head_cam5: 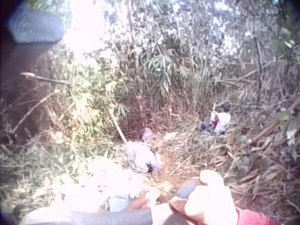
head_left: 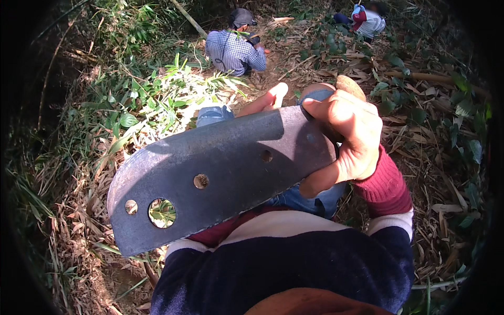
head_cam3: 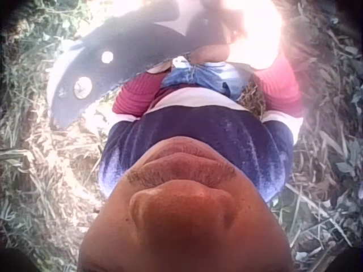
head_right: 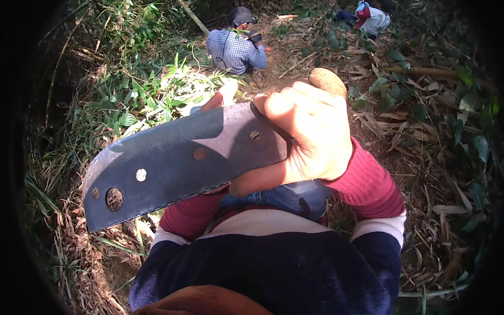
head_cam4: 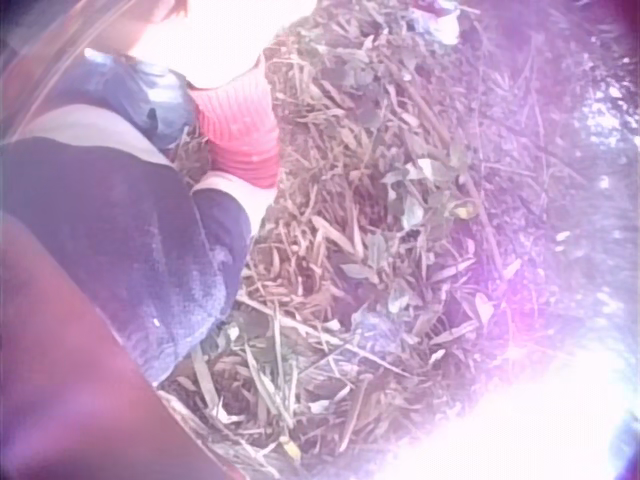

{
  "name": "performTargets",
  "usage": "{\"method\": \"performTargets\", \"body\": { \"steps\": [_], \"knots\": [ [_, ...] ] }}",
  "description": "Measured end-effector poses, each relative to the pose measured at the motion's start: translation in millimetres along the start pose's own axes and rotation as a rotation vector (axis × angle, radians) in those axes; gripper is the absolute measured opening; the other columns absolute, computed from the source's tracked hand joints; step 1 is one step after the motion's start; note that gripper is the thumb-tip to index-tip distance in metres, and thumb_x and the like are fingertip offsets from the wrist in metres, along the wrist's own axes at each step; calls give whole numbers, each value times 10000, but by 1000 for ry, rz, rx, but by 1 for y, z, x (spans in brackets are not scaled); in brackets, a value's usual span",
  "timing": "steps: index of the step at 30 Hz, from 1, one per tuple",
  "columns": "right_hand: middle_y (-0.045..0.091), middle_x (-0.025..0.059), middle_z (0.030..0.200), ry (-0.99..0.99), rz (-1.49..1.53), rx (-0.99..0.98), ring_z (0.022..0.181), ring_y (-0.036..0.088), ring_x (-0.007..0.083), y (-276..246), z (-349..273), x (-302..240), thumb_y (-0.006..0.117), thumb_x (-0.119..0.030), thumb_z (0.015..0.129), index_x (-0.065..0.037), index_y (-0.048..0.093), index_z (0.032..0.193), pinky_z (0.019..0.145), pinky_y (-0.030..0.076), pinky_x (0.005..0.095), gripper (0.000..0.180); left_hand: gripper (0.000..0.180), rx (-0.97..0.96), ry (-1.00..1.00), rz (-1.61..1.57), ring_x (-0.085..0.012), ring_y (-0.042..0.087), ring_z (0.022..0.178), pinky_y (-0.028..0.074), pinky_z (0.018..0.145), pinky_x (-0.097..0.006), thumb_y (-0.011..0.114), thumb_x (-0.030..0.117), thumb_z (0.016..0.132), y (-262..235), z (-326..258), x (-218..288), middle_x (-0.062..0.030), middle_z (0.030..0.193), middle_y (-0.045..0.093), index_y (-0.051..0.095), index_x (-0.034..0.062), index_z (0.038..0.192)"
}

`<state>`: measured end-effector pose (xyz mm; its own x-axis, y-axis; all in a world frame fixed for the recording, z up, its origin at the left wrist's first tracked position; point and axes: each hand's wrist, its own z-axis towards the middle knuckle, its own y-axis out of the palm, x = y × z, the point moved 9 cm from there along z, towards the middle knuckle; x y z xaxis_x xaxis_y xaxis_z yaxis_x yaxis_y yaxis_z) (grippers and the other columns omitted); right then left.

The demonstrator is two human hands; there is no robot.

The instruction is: The person sits on the ground in a forest and uses a large machete to sharpen a small wooden stick. They repeatedly rub the stick against the blade's edge and inspect the tool's surface. Another person is visible working in the background.

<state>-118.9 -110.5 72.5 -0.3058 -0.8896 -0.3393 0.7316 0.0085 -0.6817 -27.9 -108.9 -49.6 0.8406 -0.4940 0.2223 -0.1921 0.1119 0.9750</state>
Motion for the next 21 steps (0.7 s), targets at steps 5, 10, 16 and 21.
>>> {"method": "performTargets", "body": {
  "steps": [5, 10, 16, 21],
  "knots": [
    [661, 115, 802, 6, -121, -37, 669, 658, 275, -4, 10, -9, 863, -764, 374, 63, 658, 1022, 662, 519, 372, 1070, 412, 34, -9, 54, -232, 569, 1147, 434, 977, -394, 573, 271, 1036, 7, -1, 1, -139, 1278, 611, 554, 54, 1386],
    [656, 93, 788, 27, -223, -50, 648, 633, 243, 0, 12, -6, 880, -730, 357, 32, 664, 984, 672, 442, 368, 1010, 408, 162, 328, 542, -190, 570, 1039, 437, 867, -349, 569, 233, 1040, -4, -19, 16, -115, 1194, 627, 550, 47, 1403],
    [418, 6, 626, -49, -316, 26, 540, 480, 195, 9, 9, 4, 795, -795, 539, -69, 653, 879, 538, 344, 348, 814, 408, 223, 429, 737, -138, 572, 909, 440, 734, -295, 565, 187, 1044, -8, -24, 22, -86, 1094, 646, 544, 39, 1423],
    [442, 26, 571, 142, -563, 167, 505, 497, 208, -18, 4, 67, 806, -690, 708, -73, 621, 778, 495, 426, 327, 648, 410, 273, 429, 857, -96, 573, 800, 444, 624, -250, 561, 149, 1048, 8, -38, 27, -62, 1011, 662, 540, 32, 1440]
  ]
}}
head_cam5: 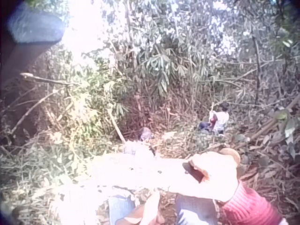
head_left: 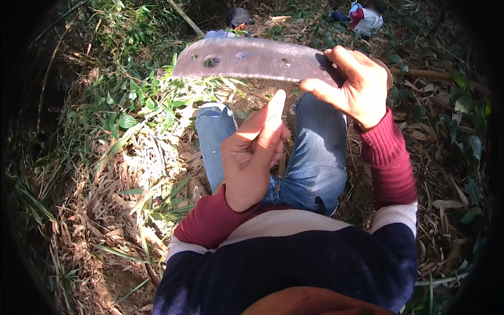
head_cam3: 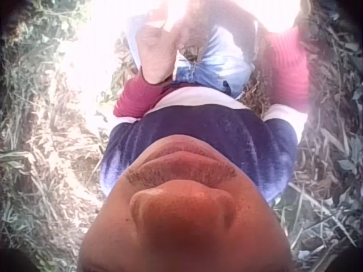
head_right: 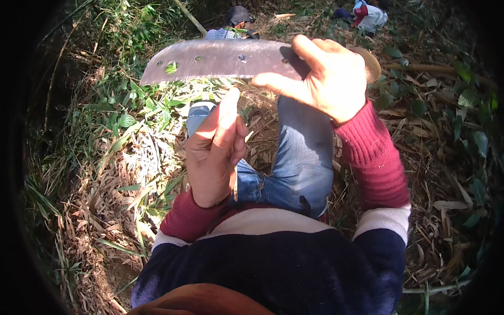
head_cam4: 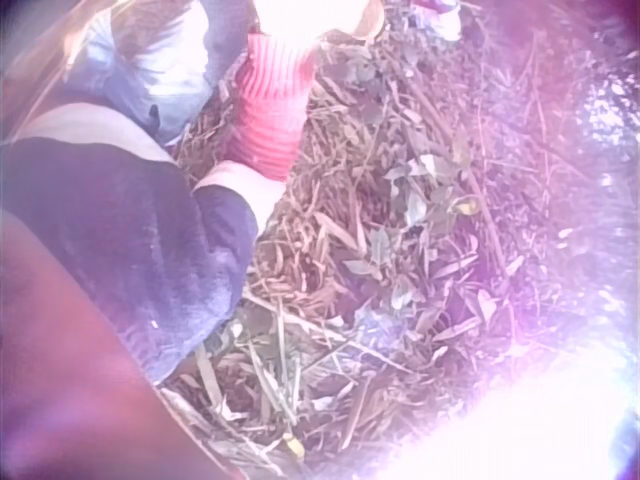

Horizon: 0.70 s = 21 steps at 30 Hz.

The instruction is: The person sits on the ground in a forest and uses a large machete to sharpen a small wooden stick. They repeatedly rub the stick against the blade's edge and inspect the tool's surface. Another person is visible working in the background.

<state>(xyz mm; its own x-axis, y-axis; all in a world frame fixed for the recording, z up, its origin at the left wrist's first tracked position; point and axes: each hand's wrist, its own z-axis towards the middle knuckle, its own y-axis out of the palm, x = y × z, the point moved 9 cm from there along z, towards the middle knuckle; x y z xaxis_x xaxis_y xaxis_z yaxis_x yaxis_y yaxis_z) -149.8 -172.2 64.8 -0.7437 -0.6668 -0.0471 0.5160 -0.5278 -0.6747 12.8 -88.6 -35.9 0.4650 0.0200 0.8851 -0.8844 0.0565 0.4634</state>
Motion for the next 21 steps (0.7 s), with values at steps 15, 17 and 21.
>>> {"method": "performTargets", "body": {
  "steps": [15, 17, 21],
  "knots": [
    [614, 56, 725, -166, 354, -144, 555, 536, 203, -25, -11, -58, 815, -776, 487, 69, 673, 966, 610, 381, 335, 982, 294, -24, -62, -346, -135, 589, 879, 486, 680, -273, 575, 119, 1033, -5, 5, -35, -65, 1077, 657, 612, 28, 1309],
    [641, 63, 761, -163, 355, -160, 559, 543, 204, -25, -14, -60, 826, -764, 465, 60, 671, 982, 614, 383, 340, 986, 301, -103, -176, -553, -127, 581, 866, 478, 672, -266, 574, 118, 1034, 13, 10, -32, -62, 1069, 654, 608, 30, 1320],
    [635, 52, 769, -172, 335, -134, 568, 549, 202, -25, -15, -63, 840, -750, 439, 33, 660, 1002, 618, 376, 354, 981, 316, -79, -144, -444, -112, 565, 839, 463, 656, -250, 571, 116, 1036, 11, 8, -32, -55, 1054, 649, 599, 34, 1340]
  ]
}}
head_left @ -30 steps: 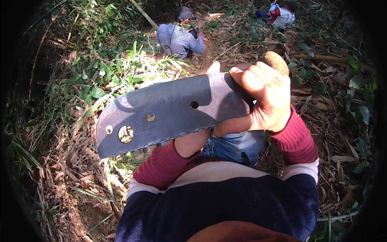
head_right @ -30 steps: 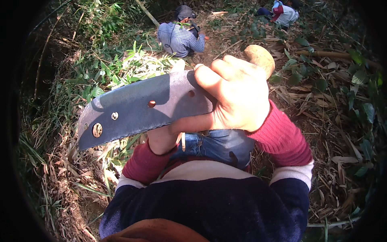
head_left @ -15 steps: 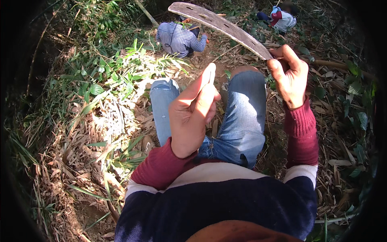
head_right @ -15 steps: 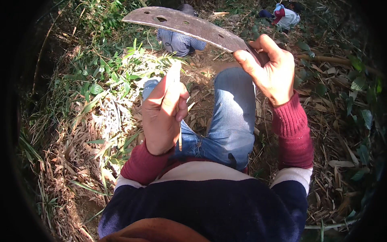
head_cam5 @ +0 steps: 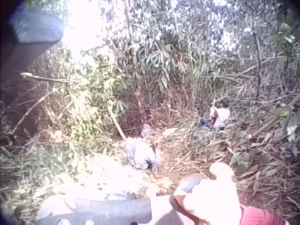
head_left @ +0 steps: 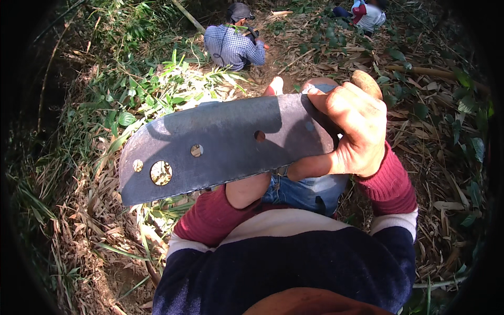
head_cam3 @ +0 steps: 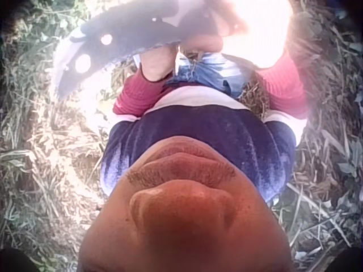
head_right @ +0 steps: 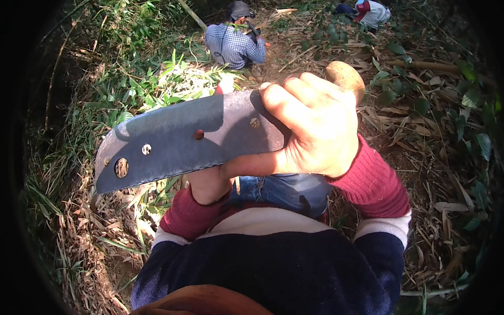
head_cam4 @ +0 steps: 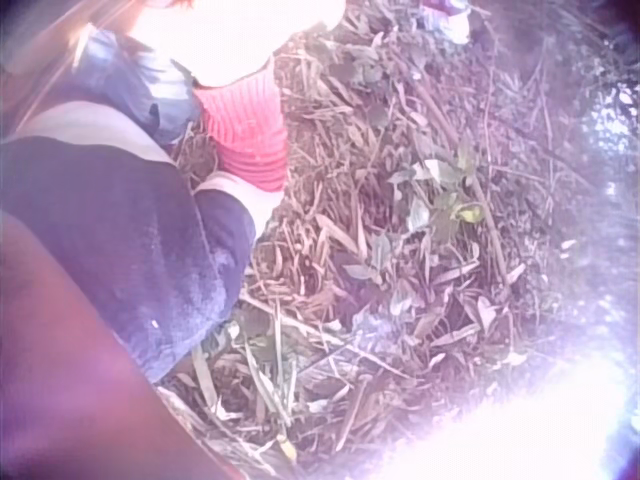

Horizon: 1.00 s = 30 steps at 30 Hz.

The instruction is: The person sits on the ground in a forest and uses a large machete to sharpen a small wooden stick. They repeatedly rub the stick against the blade's edge and inspect the tool's surface. Another person is visible working in the background.

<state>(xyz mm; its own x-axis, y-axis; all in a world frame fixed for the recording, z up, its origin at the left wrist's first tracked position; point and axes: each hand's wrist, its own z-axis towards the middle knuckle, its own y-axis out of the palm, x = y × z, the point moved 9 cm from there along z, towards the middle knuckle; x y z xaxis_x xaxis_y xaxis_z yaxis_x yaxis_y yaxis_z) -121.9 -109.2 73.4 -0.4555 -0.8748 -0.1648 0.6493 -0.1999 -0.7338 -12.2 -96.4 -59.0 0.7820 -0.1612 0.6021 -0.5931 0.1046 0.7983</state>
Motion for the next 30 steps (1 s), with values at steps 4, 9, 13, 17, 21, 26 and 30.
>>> {"method": "performTargets", "body": {
  "steps": [4, 9, 13, 17, 21, 26, 30],
  "knots": [
    [629, 52, 759, 19, -55, -37, 563, 539, 206, 2, -1, 1, 824, -764, 464, 22, 659, 982, 628, 373, 351, 955, 332, 115, 200, 415, -96, 548, 812, 448, 640, -235, 569, 114, 1038, -26, -18, 10, -49, 1038, 644, 590, 38, 1360],
    [570, 45, 688, 34, -91, -109, 562, 522, 216, 9, 0, 13, 793, -785, 510, 21, 674, 951, 624, 367, 350, 927, 352, 164, 264, 543, -76, 528, 778, 429, 620, -216, 566, 111, 1041, -34, -25, 14, -41, 1019, 637, 578, 43, 1386],
    [572, 57, 675, 10, -131, -38, 566, 525, 230, 12, -3, 26, 787, -785, 554, 30, 685, 914, 620, 383, 357, 896, 368, 171, 214, 470, -60, 512, 751, 413, 604, -201, 564, 109, 1043, -30, -14, 20, -35, 1003, 632, 569, 46, 1406],
    [576, 73, 610, 479, -90, 155, 547, 538, 124, -7, -16, 128, 854, -470, 805, -36, 641, 801, 535, 457, 288, 484, 378, 147, 222, 372, -20, 438, 644, 357, 555, -164, 554, 102, 1053, 0, -10, 34, -10, 928, 612, 568, 38, 1425],
    [600, -1, 663, 633, 332, 208, 635, 532, 52, -11, -46, 127, 835, -366, 864, 13, 658, 877, 572, 435, 238, 419, 441, 148, 184, 362, -21, 432, 629, 365, 548, -174, 535, 109, 1060, -3, -4, 31, -16, 915, 622, 498, 61, 1497],
    [608, 29, 712, 208, 274, 179, 602, 567, 133, -13, -16, 43, 894, -627, 634, 7, 655, 868, 574, 434, 270, 717, 422, 52, 201, 318, -128, 559, 772, 467, 656, -274, 505, 209, 1068, -7, -7, 24, -93, 1057, 640, 509, 34, 1451],
    [510, 42, 642, -6, 56, 13, 532, 527, 206, -7, 2, 1, 834, -765, 479, 69, 661, 920, 585, 365, 334, 958, 495, 41, 57, -131, -241, 678, 1060, 580, 897, -387, 485, 335, 1083, 9, 2, 7, -170, 1286, 633, 467, 24, 1468]
  ]
}}
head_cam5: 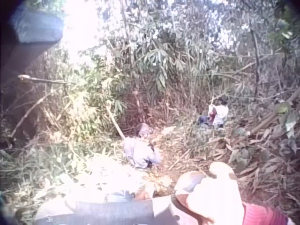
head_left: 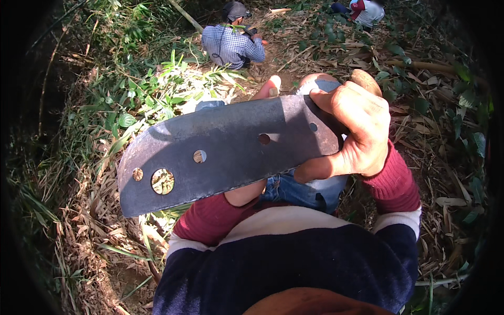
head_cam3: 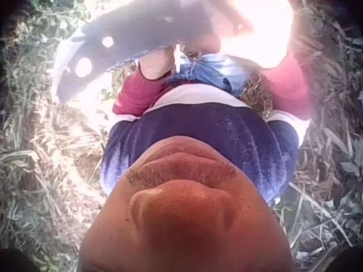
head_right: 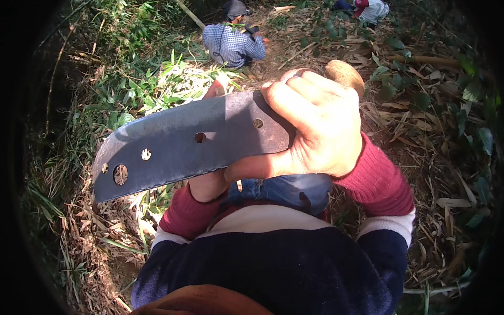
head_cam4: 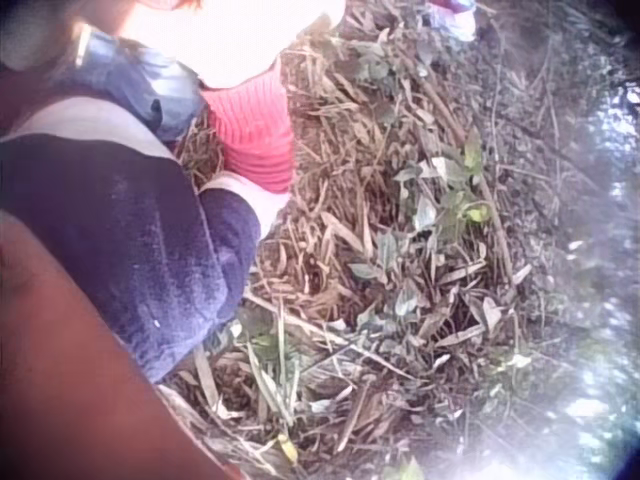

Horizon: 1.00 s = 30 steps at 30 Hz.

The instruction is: The person sits on the ground in a forest and uses a large machete to sharpen a small wooden stick. They repeatedly rub the stick against the blade's edge and inspect the tool's surface. Another person is visible working in the background.

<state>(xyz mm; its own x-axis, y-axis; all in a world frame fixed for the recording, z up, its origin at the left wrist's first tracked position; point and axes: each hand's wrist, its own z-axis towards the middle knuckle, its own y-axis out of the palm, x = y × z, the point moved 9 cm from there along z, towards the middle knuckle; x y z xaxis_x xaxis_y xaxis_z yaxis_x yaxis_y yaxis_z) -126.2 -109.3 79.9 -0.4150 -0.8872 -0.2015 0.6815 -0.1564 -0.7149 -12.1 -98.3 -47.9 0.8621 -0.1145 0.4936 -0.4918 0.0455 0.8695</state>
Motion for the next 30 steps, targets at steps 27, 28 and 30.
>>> {"method": "performTargets", "body": {
  "steps": [27, 28, 30],
  "knots": [
    [627, 18, 791, 553, 565, 289, 740, 528, 57, -4, -41, 87, 873, -515, 784, 65, 644, 956, 657, 459, 219, 647, 387, 36, 179, 446, -45, 473, 633, 396, 549, -198, 551, 155, 1062, -12, -2, 28, -51, 948, 649, 557, 52, 1435],
    [627, 16, 791, 541, 559, 263, 744, 533, 57, -4, -40, 84, 887, -517, 764, 70, 636, 952, 659, 462, 222, 666, 379, 34, 192, 459, -60, 487, 652, 393, 544, -204, 554, 164, 1058, -12, -2, 28, -49, 952, 647, 560, 56, 1421],
    [633, 46, 770, 470, 506, 222, 706, 561, 82, -2, -31, 67, 911, -561, 693, 63, 641, 918, 643, 469, 240, 716, 363, 30, 219, 485, -89, 513, 691, 386, 535, -217, 561, 182, 1052, -17, -2, 26, -44, 959, 644, 565, 63, 1395]
  ]
}}
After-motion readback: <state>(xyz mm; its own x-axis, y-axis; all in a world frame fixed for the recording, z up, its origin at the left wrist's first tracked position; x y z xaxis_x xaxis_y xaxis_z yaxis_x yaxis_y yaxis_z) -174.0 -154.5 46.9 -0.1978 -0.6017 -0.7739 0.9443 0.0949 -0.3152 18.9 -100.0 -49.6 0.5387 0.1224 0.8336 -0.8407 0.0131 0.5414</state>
